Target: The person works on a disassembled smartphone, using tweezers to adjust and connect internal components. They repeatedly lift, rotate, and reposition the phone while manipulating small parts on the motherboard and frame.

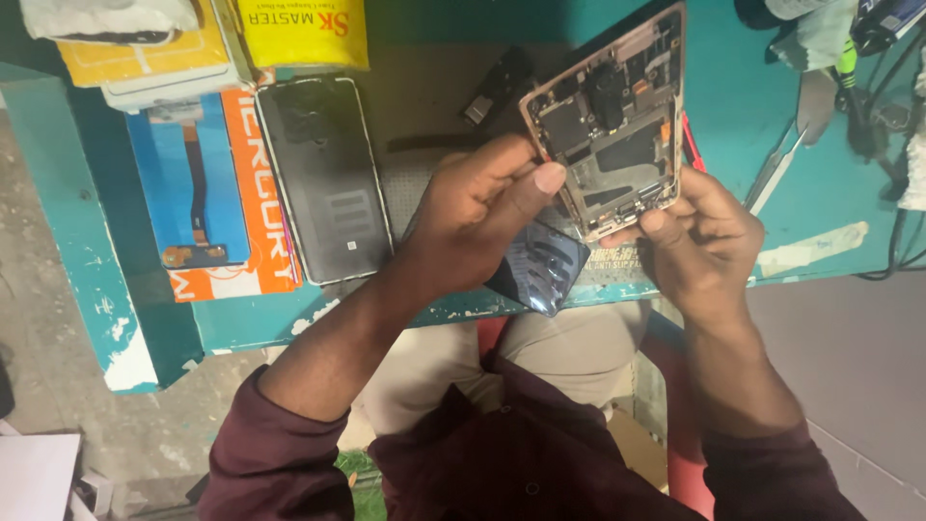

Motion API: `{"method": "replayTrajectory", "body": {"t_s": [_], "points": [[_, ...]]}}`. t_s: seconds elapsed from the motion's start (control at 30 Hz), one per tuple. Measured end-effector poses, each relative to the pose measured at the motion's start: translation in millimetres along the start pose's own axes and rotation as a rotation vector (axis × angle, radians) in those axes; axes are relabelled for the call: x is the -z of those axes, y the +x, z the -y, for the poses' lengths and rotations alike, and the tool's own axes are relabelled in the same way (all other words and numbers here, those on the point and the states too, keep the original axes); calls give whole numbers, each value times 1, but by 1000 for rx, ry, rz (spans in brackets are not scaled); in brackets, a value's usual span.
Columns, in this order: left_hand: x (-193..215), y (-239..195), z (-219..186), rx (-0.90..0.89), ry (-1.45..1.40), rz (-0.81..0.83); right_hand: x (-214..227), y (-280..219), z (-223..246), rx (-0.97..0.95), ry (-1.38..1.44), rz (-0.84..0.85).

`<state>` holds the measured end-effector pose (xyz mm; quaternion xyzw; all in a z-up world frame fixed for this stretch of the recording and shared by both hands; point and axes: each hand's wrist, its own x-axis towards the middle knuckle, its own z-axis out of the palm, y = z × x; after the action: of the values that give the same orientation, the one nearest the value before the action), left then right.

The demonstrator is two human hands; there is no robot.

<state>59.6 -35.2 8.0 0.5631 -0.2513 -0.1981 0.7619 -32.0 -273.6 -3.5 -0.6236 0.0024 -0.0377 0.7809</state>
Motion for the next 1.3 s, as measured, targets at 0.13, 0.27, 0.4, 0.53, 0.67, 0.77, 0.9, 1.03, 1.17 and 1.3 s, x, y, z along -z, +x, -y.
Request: {"method": "replayTrajectory", "body": {"t_s": [0.13, 0.27, 0.4, 0.53, 0.67, 0.77, 0.9, 1.03, 1.17, 1.3], "points": [[0, -1, 1, 32, 6, -12, 1, 0, -1, 7, -28, 4], [0, -2, 4, 55, 51, -27, 3, -1, 0, 1, -39, 18], [0, -3, 7, 67, -27, -30, 3, -3, 2, -7, -40, 24], [1, -2, 7, 22, -88, -24, 4, -4, 2, 7, -62, 35], [3, -3, 6, 48, -108, -18, 6, -7, 2, 17, -58, 59], [3, -2, 5, 61, -72, -36, 8, -9, 4, 4, -108, 69], [2, -2, 3, 91, -152, -49, 8, -10, 6, -8, -142, 71], [3, -2, 1, 89, -129, -49, 7, -10, 7, -26, -159, 55], [2, -3, 5, 94, -132, -68, 7, -11, 9, -51, -185, 47], [1, -2, 6, 115, -170, -76, 5, -9, 10, -78, -164, 50]]}}
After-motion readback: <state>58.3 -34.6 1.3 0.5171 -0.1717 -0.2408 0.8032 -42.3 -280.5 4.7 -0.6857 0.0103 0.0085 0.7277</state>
